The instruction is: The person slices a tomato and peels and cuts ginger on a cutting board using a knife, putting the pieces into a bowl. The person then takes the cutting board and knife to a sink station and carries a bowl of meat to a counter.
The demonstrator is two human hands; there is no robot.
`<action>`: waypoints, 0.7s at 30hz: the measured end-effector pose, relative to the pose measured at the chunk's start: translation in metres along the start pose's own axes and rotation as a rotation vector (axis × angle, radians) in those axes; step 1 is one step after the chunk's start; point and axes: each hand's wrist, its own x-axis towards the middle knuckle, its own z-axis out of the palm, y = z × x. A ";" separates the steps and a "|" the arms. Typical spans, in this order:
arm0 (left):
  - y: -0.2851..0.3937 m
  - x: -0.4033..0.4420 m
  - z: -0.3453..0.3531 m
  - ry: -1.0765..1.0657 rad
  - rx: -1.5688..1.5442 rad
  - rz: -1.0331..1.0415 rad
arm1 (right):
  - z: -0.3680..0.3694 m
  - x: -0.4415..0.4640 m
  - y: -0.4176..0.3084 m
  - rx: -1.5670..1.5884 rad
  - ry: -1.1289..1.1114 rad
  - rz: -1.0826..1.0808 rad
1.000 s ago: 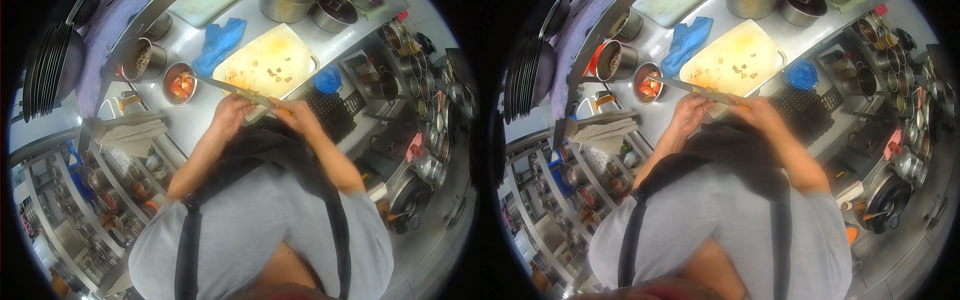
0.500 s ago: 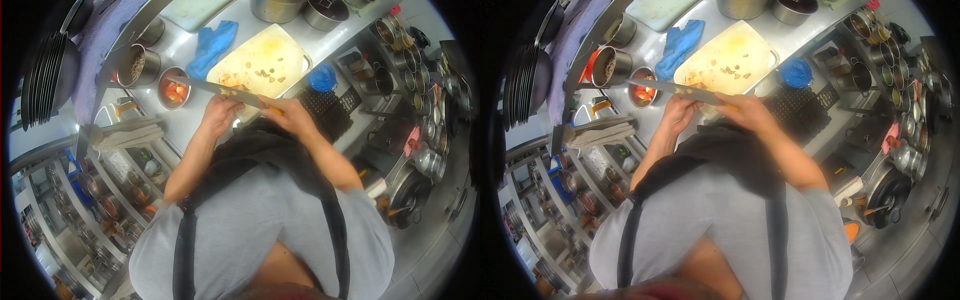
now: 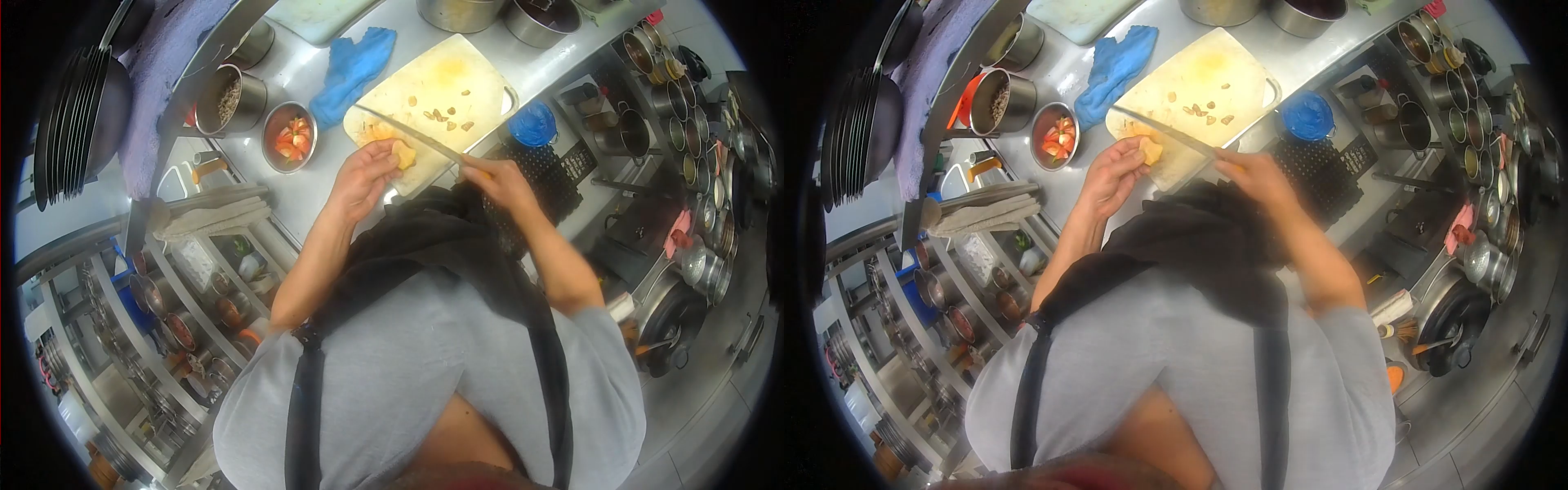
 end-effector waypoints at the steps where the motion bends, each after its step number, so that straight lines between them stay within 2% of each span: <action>1: 0.001 -0.001 0.000 0.004 -0.022 0.021 | -0.002 -0.003 0.009 0.025 0.015 0.075; 3: 0.005 0.000 0.005 0.001 -0.045 0.040 | -0.003 -0.007 0.009 0.011 0.069 0.045; 5: 0.009 0.000 0.010 0.003 -0.172 0.011 | -0.006 -0.005 -0.016 0.131 0.085 0.057; 9: 0.004 0.004 0.013 0.064 -0.152 0.021 | 0.001 -0.002 -0.048 0.197 0.090 0.039; 12: 0.002 0.005 0.014 0.049 -0.082 0.026 | 0.012 -0.003 -0.062 0.143 0.050 -0.209; 15: -0.003 0.003 0.011 0.057 -0.104 0.085 | 0.014 -0.001 -0.074 0.075 0.033 -0.311; 21: -0.005 0.002 0.009 0.097 -0.086 0.081 | 0.014 0.000 -0.071 0.055 0.029 -0.331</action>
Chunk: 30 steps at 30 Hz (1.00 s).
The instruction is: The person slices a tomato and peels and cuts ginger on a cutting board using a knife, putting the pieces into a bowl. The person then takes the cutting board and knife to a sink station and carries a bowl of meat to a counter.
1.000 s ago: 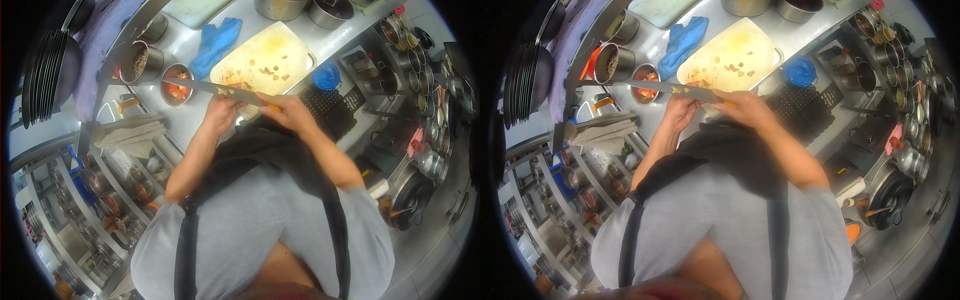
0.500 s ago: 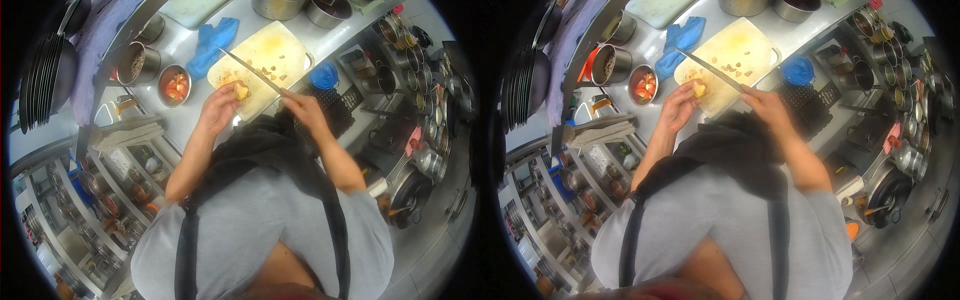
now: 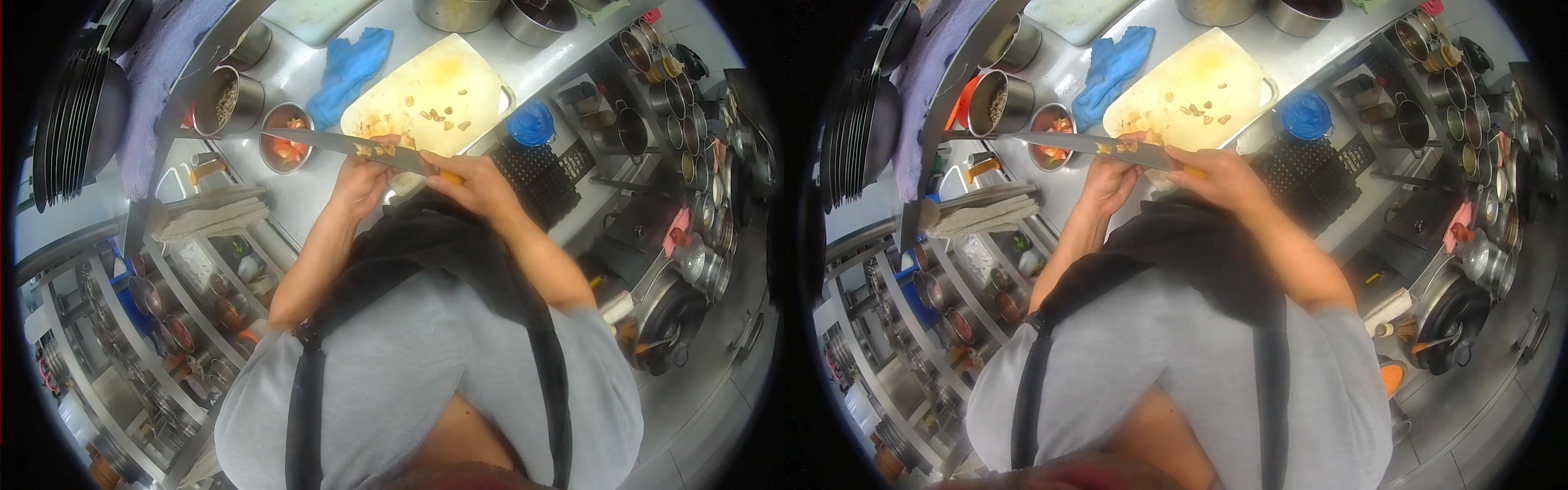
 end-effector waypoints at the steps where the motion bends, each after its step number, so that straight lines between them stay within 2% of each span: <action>1: 0.001 -0.001 0.003 0.004 0.021 0.009 | 0.001 0.000 0.003 -0.001 0.000 -0.001; 6: 0.001 -0.004 -0.001 0.002 0.053 0.004 | -0.001 -0.008 0.027 -0.118 0.016 -0.014; 7: 0.005 -0.006 -0.002 -0.047 0.027 -0.079 | -0.004 -0.012 0.034 -0.118 0.016 -0.013; 8: 0.008 -0.007 -0.004 -0.094 0.002 -0.160 | -0.008 -0.016 0.043 -0.065 0.015 0.113; 9: 0.009 -0.007 -0.004 -0.091 0.004 -0.158 | -0.010 -0.018 0.050 -0.012 0.012 0.237; 12: 0.008 -0.008 -0.002 -0.093 -0.042 -0.139 | -0.011 -0.028 0.063 0.030 0.036 0.309; 14: 0.007 -0.005 0.000 -0.076 -0.054 -0.126 | -0.014 -0.022 0.037 0.048 0.041 0.314; 16: 0.000 0.000 -0.002 -0.061 -0.051 -0.097 | -0.008 -0.014 0.020 0.075 0.042 0.313; 18: -0.003 0.002 0.000 -0.042 -0.042 -0.066 | 0.001 -0.009 0.012 0.004 0.045 0.049; 21: -0.001 0.000 0.004 -0.005 -0.072 -0.015 | 0.001 -0.007 0.015 -0.071 0.038 0.039; 23: 0.006 -0.002 -0.003 -0.103 -0.033 -0.115 | -0.002 -0.010 0.037 -0.110 0.050 0.025; 25: 0.010 -0.006 -0.007 -0.095 -0.057 -0.114 | -0.009 -0.017 0.059 -0.020 0.022 0.289; 29: 0.016 -0.010 0.004 -0.064 -0.134 -0.076 | -0.011 -0.028 0.055 0.058 0.119 0.324; 30: 0.014 -0.008 0.005 -0.070 -0.136 -0.078 | -0.014 -0.024 0.040 0.140 0.116 0.430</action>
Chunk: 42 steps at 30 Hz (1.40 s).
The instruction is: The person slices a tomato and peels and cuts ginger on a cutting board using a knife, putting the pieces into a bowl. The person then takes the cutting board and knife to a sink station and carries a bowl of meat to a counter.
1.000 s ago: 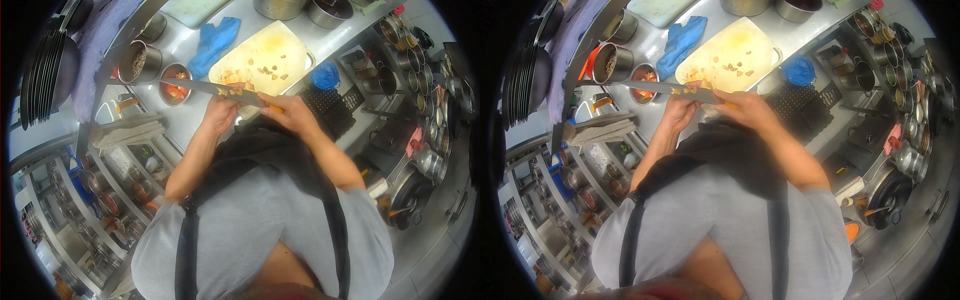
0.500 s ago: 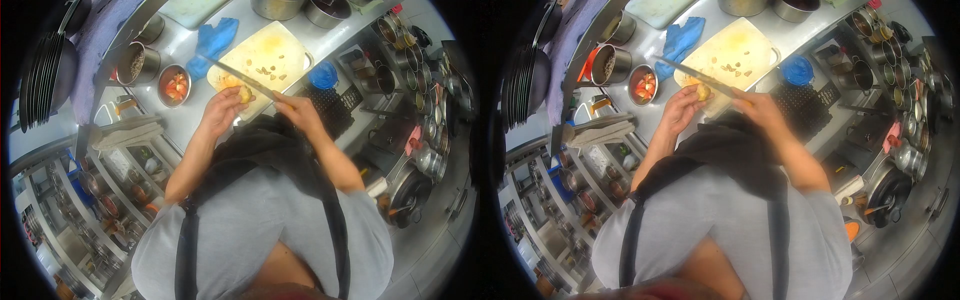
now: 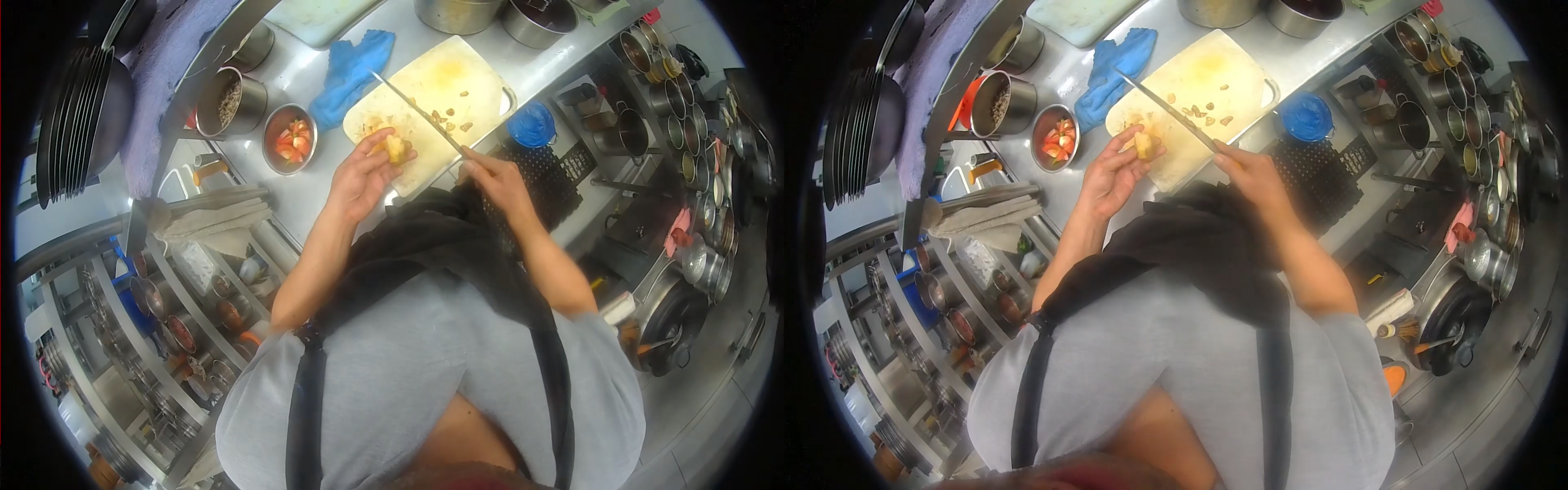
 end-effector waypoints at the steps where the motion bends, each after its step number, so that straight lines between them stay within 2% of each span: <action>1: -0.001 0.003 -0.001 0.010 -0.020 -0.013 | 0.001 -0.001 -0.010 0.077 -0.013 0.111; 5: -0.001 0.008 -0.003 0.018 -0.006 -0.020 | 0.007 0.001 -0.017 0.127 0.004 0.168; 7: -0.001 0.009 -0.001 0.026 0.003 -0.018 | 0.009 0.000 -0.022 0.053 0.007 0.018; 8: -0.001 0.009 0.000 0.033 0.012 -0.018 | 0.012 0.000 -0.026 0.054 0.009 0.018; 10: -0.003 0.009 0.005 0.048 0.012 -0.017 | 0.018 0.000 -0.036 -0.008 -0.024 -0.169; 12: -0.006 0.011 0.003 0.066 0.010 -0.016 | 0.026 -0.001 -0.046 -0.035 -0.027 -0.216; 14: -0.011 0.015 -0.005 0.026 -0.088 0.007 | 0.034 0.000 -0.045 -0.107 0.020 -0.461; 15: -0.012 0.016 -0.005 0.027 -0.090 0.009 | 0.034 0.000 -0.050 -0.132 0.003 -0.475; 18: -0.014 0.017 -0.001 0.017 -0.171 0.052 | 0.034 0.000 -0.054 -0.171 -0.017 -0.493; 20: -0.014 0.015 0.001 0.016 -0.101 0.101 | 0.034 0.001 -0.057 -0.187 -0.023 -0.469; 28: -0.017 0.017 0.002 0.063 -0.118 0.116 | 0.036 0.007 -0.050 -0.251 -0.020 -0.428; 31: -0.015 0.017 -0.002 0.086 -0.081 0.112 | 0.034 0.010 -0.035 -0.243 0.010 -0.483; 34: -0.005 0.012 -0.008 0.042 -0.041 0.082 | 0.017 0.016 -0.005 -0.232 -0.017 -0.373; 36: 0.001 0.007 -0.008 0.006 -0.029 0.058 | 0.006 0.019 0.011 -0.132 -0.075 -0.036; 37: 0.003 0.007 -0.007 0.009 -0.020 0.063 | 0.005 0.016 0.011 -0.104 -0.041 -0.017; 41: 0.005 0.008 0.000 0.058 -0.031 0.040 | 0.009 0.012 -0.017 -0.096 -0.025 -0.049; 42: 0.002 0.010 -0.001 0.055 -0.028 0.038 | 0.014 0.012 -0.027 -0.110 -0.025 -0.183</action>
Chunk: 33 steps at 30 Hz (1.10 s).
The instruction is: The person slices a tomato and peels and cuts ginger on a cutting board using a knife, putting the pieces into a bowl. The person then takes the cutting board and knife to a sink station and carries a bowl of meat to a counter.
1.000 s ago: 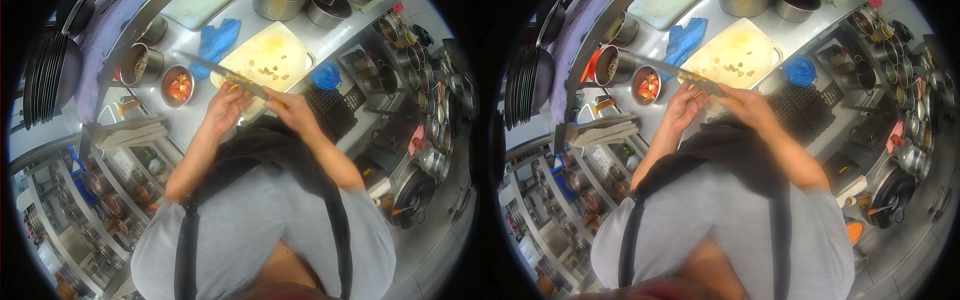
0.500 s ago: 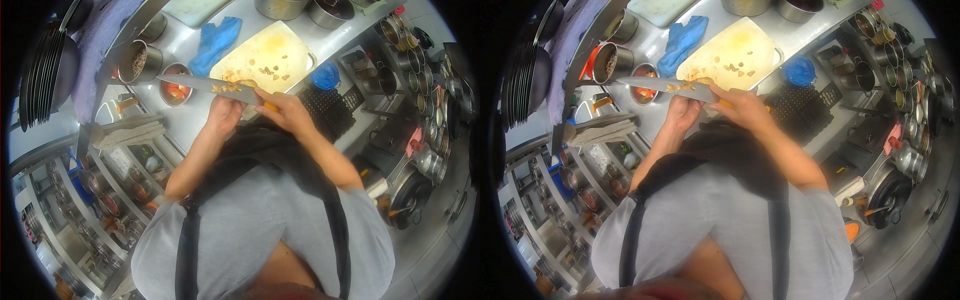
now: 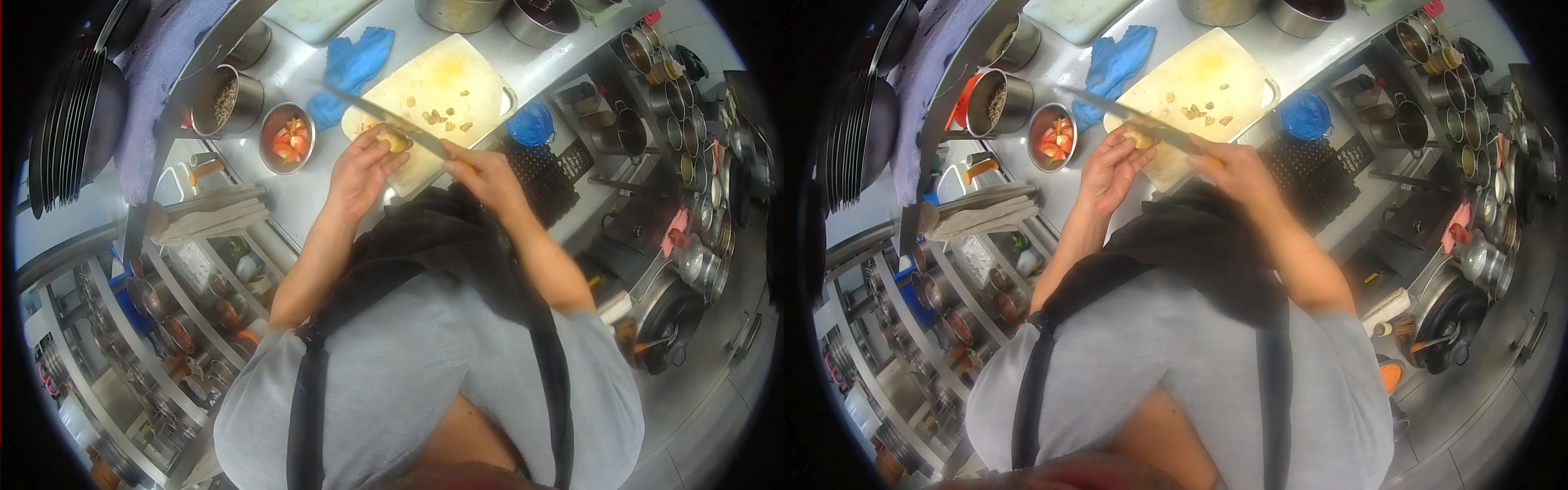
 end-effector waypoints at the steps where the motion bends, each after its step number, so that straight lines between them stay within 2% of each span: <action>1: -0.005 0.003 -0.003 0.001 0.021 0.030 | 0.004 0.001 -0.008 -0.015 0.005 -0.133; 2: -0.009 0.004 -0.005 0.004 0.041 0.061 | 0.008 0.001 -0.015 -0.013 0.007 -0.133; 4: -0.013 0.003 -0.003 0.017 0.016 0.092 | 0.015 0.002 -0.026 -0.054 0.029 -0.311; 12: -0.014 -0.004 0.010 0.067 -0.013 0.126 | 0.015 0.001 -0.027 -0.087 -0.001 -0.311; 15: -0.011 -0.004 0.002 -0.014 0.044 0.114 | 0.012 -0.001 -0.009 -0.091 0.027 -0.324; 17: -0.009 -0.002 -0.014 -0.020 0.102 0.013 | 0.003 -0.005 0.008 -0.025 -0.085 -0.074; 18: -0.006 -0.005 -0.012 -0.018 0.102 0.016 | -0.001 -0.008 0.023 -0.024 -0.087 -0.076; 20: 0.002 -0.012 -0.003 -0.077 0.110 0.018 | -0.007 -0.011 0.048 -0.026 -0.113 0.125; 25: 0.001 -0.005 -0.007 -0.047 0.020 0.032 | -0.008 -0.012 0.017 0.061 -0.006 0.222; 31: -0.007 0.001 -0.006 0.036 -0.023 0.051 | 0.004 -0.006 -0.019 0.102 -0.027 0.042; 33: -0.008 0.000 -0.004 0.048 -0.074 0.046 | 0.012 -0.006 -0.024 -0.020 0.012 -0.204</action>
